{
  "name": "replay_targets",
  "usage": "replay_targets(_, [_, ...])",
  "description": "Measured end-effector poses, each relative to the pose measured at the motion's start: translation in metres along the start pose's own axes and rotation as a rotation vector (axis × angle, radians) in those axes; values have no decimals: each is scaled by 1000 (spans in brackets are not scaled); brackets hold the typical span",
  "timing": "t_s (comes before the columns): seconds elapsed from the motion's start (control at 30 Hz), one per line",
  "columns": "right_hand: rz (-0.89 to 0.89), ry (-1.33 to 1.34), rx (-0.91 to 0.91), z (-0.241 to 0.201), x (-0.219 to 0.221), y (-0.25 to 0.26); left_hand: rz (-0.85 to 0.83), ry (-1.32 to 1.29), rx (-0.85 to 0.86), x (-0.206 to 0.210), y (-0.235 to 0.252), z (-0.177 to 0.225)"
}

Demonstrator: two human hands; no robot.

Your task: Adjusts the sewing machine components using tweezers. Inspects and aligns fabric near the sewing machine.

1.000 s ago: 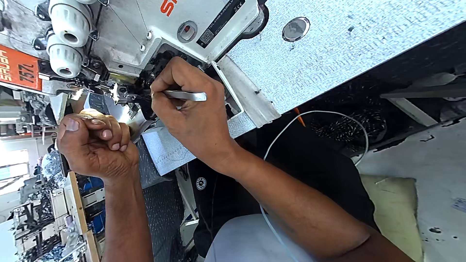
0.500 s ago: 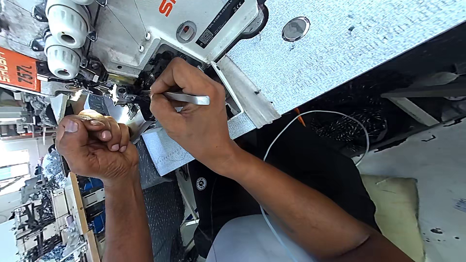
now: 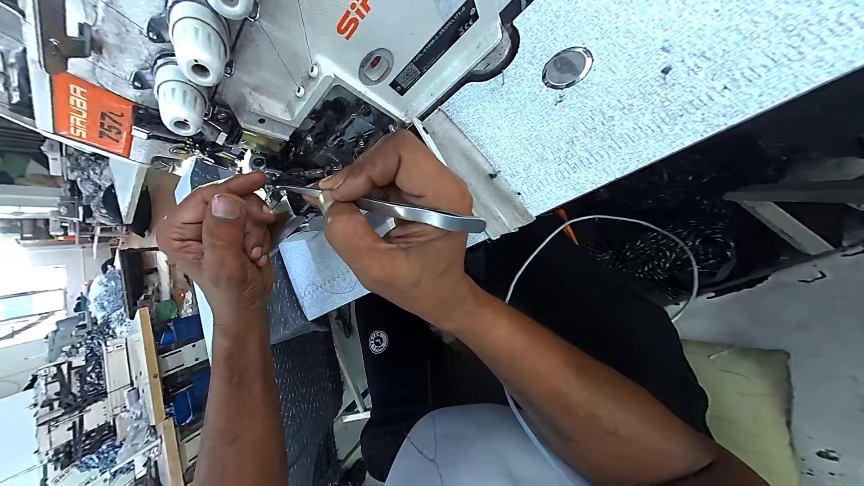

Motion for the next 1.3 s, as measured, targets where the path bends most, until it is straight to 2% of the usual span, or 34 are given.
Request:
replay_targets(0.13, [-39, 40, -11, 0, 0, 0, -75, -21, -32, 2, 3, 1])
replay_targets(0.37, [-81, 38, -13, 0, 1, 0, -44, 20, -31, 1, 4, 2])
replay_targets(0.57, [-67, 56, -52, 1, -1, 1, 52, 24, -47, 0, 3, 1])
replay_targets(0.8, [63, -195, 48, 7, 4, 6, 249, -13, -57, -1, -2, 0])
replay_targets(1.3, [-32, -325, 97, 14, 13, 9, 299, -65, -32, -6, -5, -2])
Point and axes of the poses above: each hand's wrist, its own y-axis towards the middle knuckle, its own x-axis out of the palm, z = x × y, the point moved 4 cm from there along y, towards the middle knuckle, and after that the axes turned 11 degrees about -y, right-handed, at the moved point
